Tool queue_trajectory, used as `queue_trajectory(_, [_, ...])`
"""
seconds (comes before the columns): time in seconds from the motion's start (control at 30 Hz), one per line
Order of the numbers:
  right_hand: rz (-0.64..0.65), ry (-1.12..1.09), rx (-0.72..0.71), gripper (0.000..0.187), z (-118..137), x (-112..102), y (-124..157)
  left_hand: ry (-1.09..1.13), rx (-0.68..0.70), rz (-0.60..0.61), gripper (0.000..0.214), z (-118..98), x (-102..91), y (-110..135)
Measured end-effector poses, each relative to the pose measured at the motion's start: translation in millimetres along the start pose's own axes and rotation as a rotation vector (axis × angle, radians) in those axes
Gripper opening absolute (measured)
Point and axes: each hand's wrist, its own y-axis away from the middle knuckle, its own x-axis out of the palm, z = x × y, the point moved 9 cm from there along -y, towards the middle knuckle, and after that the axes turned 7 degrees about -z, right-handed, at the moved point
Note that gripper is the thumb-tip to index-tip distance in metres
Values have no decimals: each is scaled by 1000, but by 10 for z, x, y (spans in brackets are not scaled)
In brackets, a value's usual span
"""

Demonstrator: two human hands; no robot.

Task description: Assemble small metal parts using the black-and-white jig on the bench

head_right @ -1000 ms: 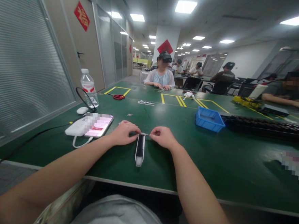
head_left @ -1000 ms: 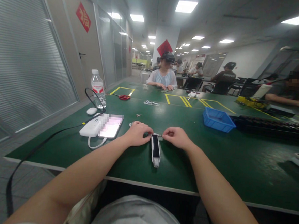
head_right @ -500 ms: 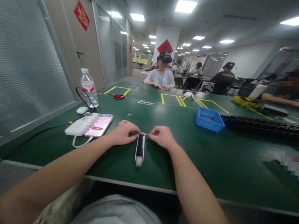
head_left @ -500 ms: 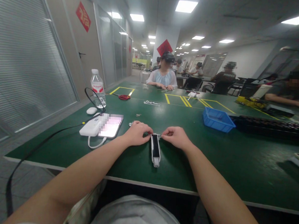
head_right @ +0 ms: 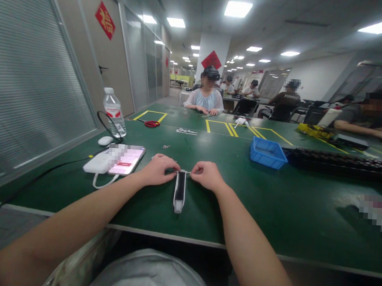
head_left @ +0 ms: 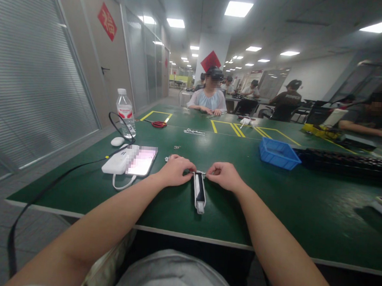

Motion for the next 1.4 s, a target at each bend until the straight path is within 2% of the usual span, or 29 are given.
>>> queue_trajectory(0.13, [4,-55,-34,12,43,4,-1,-16,-6,16,20,13,14,3])
queue_trajectory(0.3, [21,-156,-46,35,23,26,-5,-10,-5,20,20,18,18,3])
queue_trajectory(0.37, [27,-155,-50,37,15,32,-5,-12,-5,22,20,23,22,2])
queue_trajectory(0.77, [40,-115,-55,32,33,50,0,-17,-4,21,17,29,23,-4])
queue_trajectory(1.23, [18,74,-122,15,95,24,6,-24,-20,5,15,41,18,3])
queue_trajectory(1.4, [5,109,-146,15,125,8,11,-19,-19,-4,15,41,13,-1])
